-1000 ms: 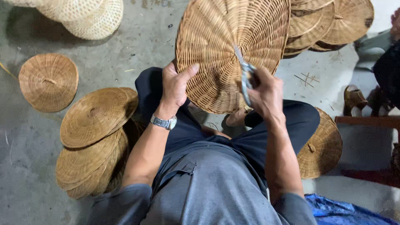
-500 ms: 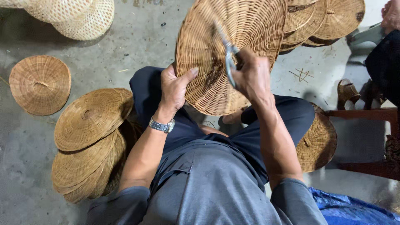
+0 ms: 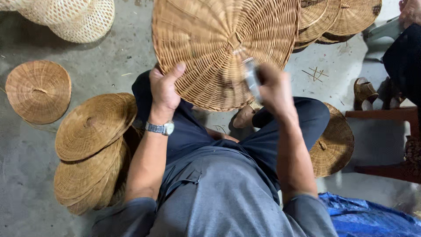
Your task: The person sits on the floor and uses shears to trim excess woven strands from the center of round wicker baskets. They handle each basket individually, rotating it to access different areas, and place the trimmed baskets into a stack.
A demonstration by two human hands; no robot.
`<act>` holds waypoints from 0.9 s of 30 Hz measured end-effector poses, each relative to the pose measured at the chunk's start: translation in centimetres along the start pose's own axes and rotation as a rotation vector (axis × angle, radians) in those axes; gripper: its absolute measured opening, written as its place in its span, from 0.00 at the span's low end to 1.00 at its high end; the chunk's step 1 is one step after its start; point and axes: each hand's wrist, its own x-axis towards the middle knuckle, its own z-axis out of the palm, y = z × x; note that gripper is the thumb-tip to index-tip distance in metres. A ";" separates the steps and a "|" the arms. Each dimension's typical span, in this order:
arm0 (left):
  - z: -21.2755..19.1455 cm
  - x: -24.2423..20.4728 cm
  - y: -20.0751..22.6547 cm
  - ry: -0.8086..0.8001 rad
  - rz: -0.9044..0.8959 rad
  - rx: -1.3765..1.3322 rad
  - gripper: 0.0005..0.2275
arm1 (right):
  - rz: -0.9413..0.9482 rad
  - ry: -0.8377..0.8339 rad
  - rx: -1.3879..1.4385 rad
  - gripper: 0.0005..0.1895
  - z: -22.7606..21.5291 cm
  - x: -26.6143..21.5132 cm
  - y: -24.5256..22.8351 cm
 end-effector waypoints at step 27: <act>0.9 -1.6 -0.3 -0.076 -0.037 -0.059 0.14 | -0.410 0.448 -0.573 0.11 -2.4 8.3 1.9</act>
